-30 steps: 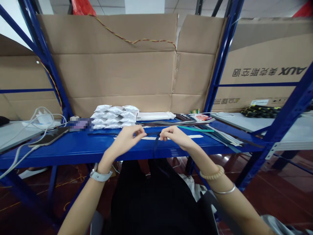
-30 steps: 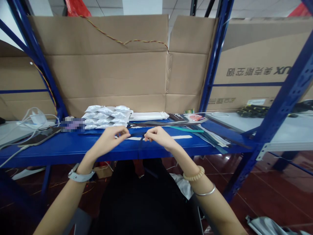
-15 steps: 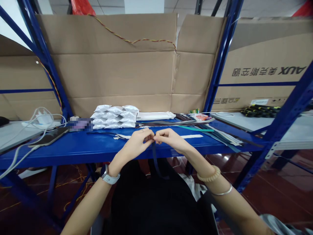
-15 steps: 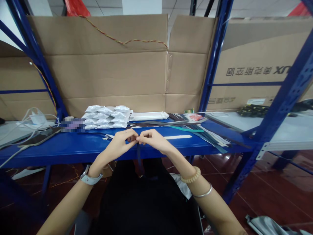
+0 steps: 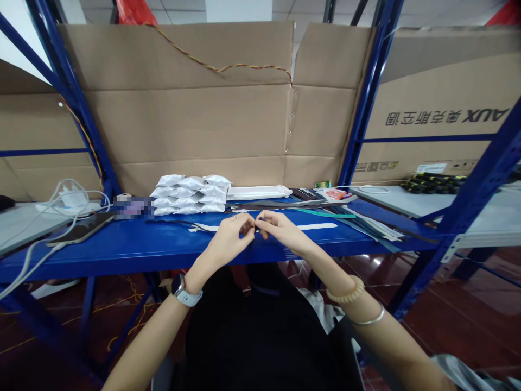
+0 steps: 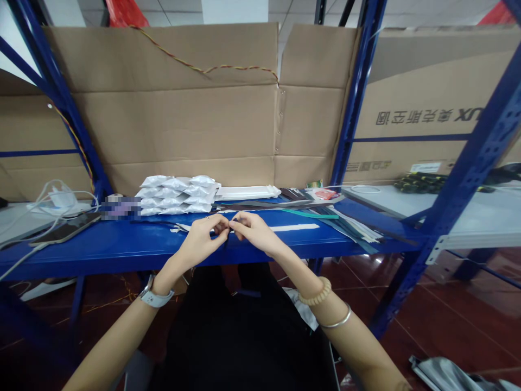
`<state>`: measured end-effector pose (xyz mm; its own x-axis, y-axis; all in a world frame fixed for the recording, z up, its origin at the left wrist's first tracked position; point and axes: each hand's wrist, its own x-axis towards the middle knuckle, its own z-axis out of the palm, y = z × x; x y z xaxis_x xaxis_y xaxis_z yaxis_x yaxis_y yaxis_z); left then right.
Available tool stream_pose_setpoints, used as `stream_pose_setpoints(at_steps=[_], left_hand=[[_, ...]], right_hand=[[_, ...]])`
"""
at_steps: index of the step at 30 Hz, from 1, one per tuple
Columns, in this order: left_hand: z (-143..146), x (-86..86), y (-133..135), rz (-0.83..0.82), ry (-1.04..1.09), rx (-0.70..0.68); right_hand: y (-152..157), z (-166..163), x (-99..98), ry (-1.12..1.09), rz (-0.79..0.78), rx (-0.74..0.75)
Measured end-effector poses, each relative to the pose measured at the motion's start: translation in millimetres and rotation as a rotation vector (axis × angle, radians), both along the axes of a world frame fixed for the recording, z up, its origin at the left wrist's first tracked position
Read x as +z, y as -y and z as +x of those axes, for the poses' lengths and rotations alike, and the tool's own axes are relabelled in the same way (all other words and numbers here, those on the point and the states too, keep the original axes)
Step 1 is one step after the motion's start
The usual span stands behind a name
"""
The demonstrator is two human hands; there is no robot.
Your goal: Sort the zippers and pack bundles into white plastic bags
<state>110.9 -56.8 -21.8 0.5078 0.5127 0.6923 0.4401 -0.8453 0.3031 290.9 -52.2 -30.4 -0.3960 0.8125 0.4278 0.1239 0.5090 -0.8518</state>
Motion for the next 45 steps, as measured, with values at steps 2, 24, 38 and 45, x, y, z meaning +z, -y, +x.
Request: stream_pose_setpoints(at_steps=[2, 24, 38, 45], left_hand=[[1, -0.7, 0, -0.001, 0.044, 0.031], [-3, 1.9, 1, -0.181, -0.001, 0.233], [-48, 17.3, -17, -0.055, -0.013, 0.527], [-108, 35.3, -34, -0.075, -0.070, 0.762]], right_hand=[[-4, 1, -2.6, 0.043, 0.028, -0.070], [2, -9, -4.7, 0.161, 0.370, -0.305], [-17, 81, 24.0, -0.115, 0.261, -0.498], [-20, 152, 29.1, -0.117, 0.285, -0.804]])
